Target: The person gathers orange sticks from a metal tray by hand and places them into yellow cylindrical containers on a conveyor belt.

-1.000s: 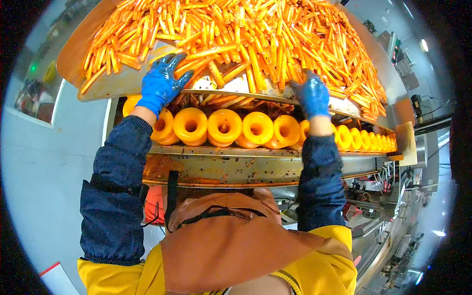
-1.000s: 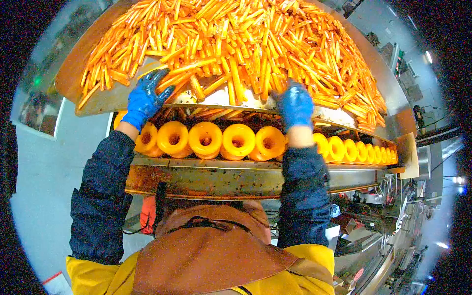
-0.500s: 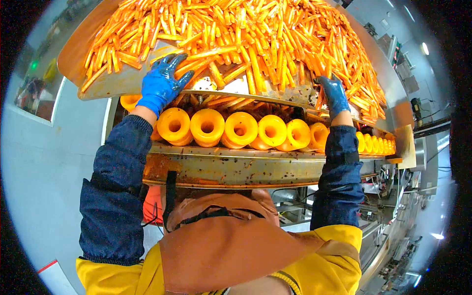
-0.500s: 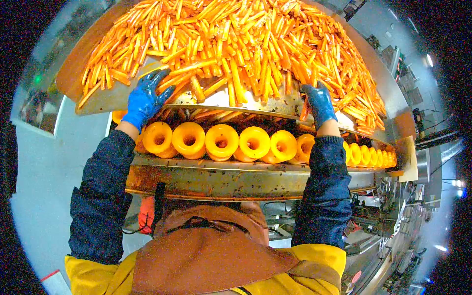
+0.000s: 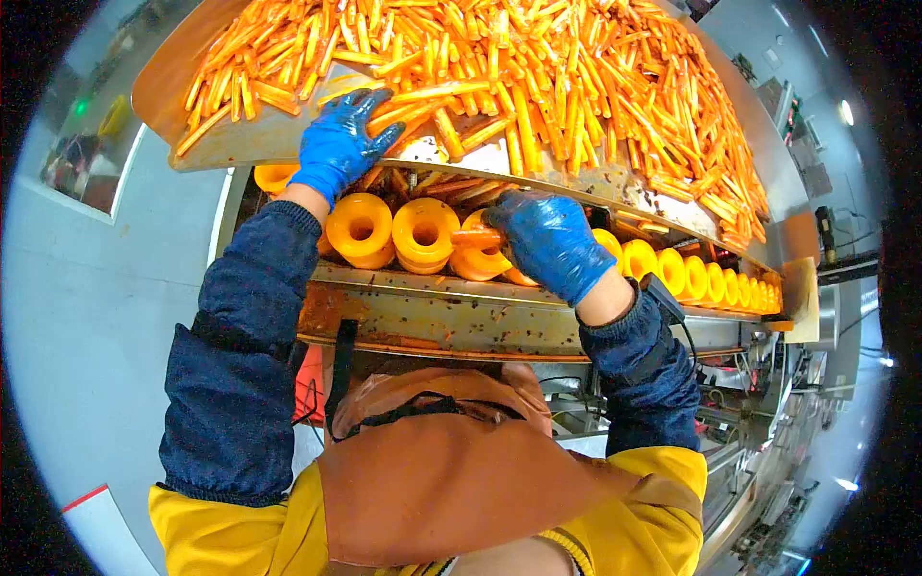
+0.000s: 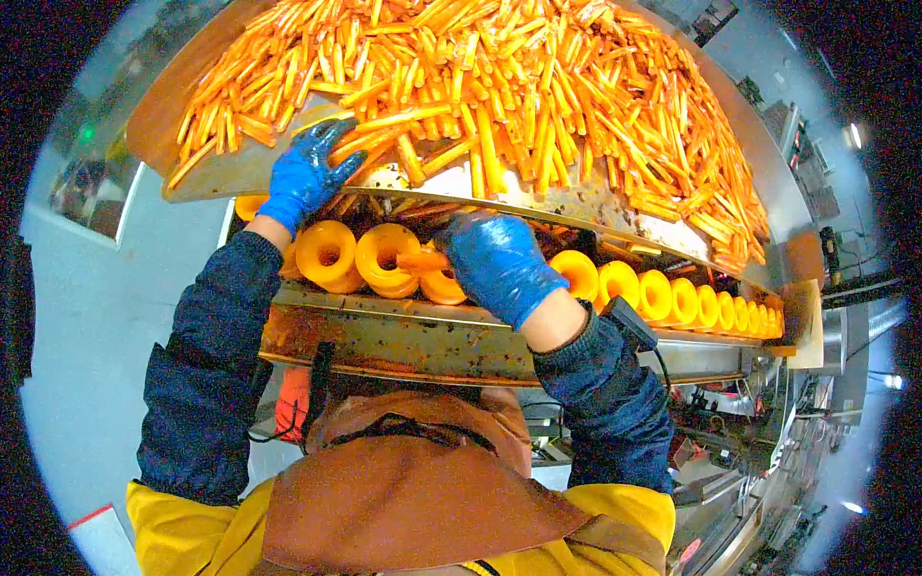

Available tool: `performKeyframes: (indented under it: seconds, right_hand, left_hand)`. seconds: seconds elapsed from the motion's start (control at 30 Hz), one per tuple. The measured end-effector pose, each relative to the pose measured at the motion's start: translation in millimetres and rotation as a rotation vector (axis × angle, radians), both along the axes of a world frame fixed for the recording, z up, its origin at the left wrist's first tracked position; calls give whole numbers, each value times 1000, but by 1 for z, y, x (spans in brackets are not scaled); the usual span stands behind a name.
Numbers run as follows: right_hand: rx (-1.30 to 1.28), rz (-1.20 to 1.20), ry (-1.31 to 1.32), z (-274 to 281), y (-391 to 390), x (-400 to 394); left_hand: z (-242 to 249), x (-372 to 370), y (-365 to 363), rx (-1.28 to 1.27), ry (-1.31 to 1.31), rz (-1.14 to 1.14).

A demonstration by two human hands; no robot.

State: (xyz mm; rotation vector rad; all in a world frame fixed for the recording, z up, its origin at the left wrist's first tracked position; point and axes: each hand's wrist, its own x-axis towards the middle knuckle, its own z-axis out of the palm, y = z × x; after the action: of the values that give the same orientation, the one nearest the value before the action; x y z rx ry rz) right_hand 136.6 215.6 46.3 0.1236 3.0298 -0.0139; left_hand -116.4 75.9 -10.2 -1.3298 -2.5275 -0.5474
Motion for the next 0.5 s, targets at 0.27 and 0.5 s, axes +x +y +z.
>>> performKeyframes:
  seconds: [0.27,0.5]
  right_hand:
    - [-196,2,280,-20,1,2]
    - [125,286,196,-36,-40,-32]
  left_hand:
    - [-2,-2,1,8,7,12]
    - [-1,-2,1,-28,-10,17]
